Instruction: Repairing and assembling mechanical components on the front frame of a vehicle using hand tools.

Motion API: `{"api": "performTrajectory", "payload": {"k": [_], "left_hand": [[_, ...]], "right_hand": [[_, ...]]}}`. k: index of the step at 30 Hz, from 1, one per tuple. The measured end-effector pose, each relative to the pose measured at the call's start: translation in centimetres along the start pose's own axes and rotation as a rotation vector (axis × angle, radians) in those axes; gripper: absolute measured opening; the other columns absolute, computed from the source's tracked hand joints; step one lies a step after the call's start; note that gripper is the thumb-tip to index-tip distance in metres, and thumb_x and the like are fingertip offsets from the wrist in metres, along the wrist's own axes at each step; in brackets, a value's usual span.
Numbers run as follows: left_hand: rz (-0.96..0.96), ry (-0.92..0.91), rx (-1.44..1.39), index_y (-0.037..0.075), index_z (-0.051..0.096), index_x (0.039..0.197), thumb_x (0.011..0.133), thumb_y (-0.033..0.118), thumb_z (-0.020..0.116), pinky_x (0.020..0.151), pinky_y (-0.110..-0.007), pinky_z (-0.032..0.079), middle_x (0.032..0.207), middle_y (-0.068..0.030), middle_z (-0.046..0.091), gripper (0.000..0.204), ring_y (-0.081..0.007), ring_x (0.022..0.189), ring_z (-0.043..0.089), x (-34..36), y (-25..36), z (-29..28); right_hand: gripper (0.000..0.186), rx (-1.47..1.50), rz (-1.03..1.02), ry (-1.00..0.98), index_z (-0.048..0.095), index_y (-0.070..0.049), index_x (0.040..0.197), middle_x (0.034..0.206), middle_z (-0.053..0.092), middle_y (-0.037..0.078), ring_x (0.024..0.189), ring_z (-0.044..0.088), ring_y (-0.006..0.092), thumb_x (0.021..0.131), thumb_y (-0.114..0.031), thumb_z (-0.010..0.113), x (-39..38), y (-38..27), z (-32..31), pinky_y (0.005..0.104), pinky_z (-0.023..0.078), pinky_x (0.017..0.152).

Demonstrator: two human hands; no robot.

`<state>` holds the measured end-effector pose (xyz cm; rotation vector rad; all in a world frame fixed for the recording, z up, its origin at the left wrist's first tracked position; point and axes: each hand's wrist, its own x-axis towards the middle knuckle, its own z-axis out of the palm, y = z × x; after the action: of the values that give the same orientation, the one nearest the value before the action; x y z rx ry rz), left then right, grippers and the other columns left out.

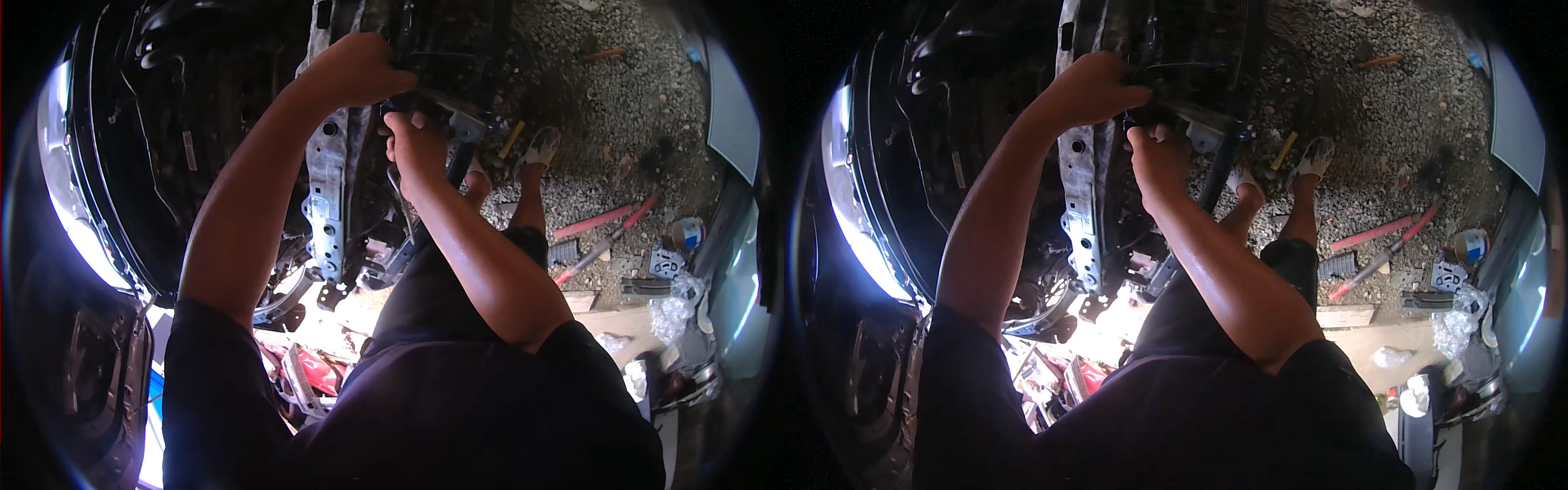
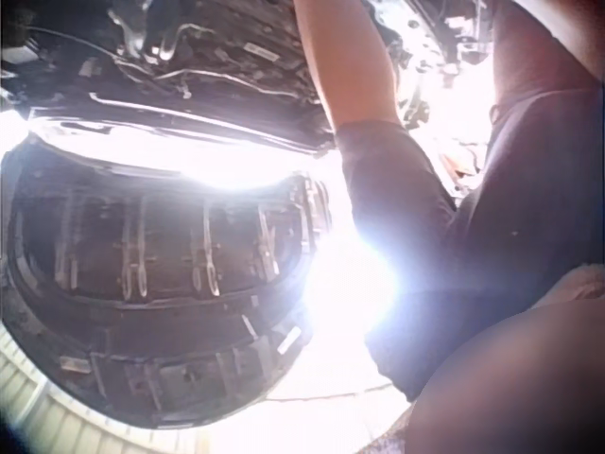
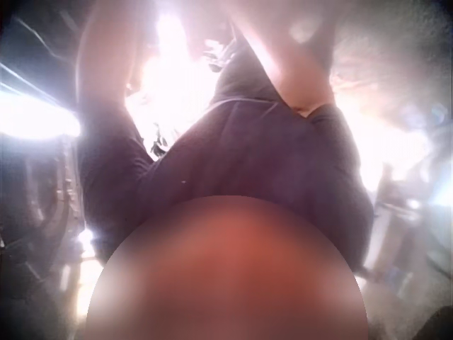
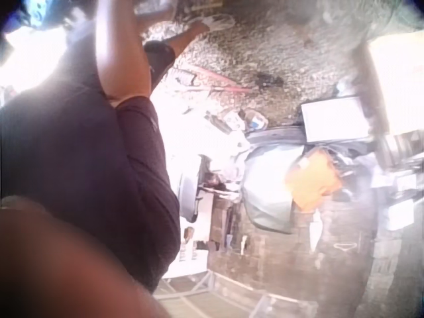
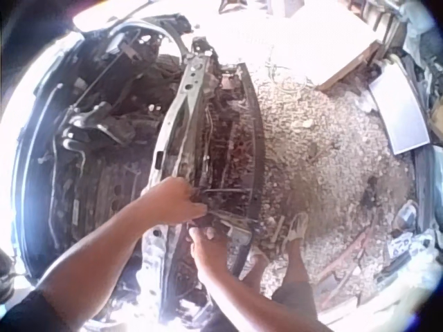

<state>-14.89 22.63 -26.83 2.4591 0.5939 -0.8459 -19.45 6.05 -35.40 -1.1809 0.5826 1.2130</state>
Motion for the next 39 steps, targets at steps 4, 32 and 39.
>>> {"api": "performTrajectory", "payload": {"k": [4,32,39], "left_hand": [[-0.016,-0.014,0.015,-0.006,0.08,0.09,0.088,0.047,0.073,0.073,-0.048,0.062,0.073,-0.0227,0.073,0.053,-0.0363,0.073,0.077,0.0,0.3,-0.2],[-0.052,0.024,-0.021,0.0,0.082,0.088,0.089,0.049,0.073,0.074,-0.046,0.062,0.074,-0.017,0.076,0.05,-0.0326,0.073,0.078,-0.5,0.0,0.4],[-0.036,-0.002,-0.072,-0.001,0.082,0.088,0.091,0.05,0.073,0.074,-0.045,0.062,0.074,-0.017,0.077,0.052,-0.0328,0.072,0.078,-0.7,0.0,-0.1]], "right_hand": [[0.017,-0.26,-0.151,0.031,0.068,-0.007,0.098,0.083,0.068,0.005,0.061,0.054,0.0091,0.1,-0.023,0.071,0.7,0.6,-0.1,0.0261,0.038,0.052],[0.032,0.123,0.364,-0.257,0.061,-0.008,0.084,0.064,0.053,0.002,0.051,0.045,0.0127,0.107,-0.03,0.059,1.3,-1.2,-1.2,0.03,0.036,0.053],[0.036,0.064,0.336,-0.438,0.062,-0.01,0.078,0.064,0.055,0.001,0.051,0.046,0.012,0.106,-0.033,0.06,1.8,-1.5,-1.8,0.0301,0.036,0.052]]}}
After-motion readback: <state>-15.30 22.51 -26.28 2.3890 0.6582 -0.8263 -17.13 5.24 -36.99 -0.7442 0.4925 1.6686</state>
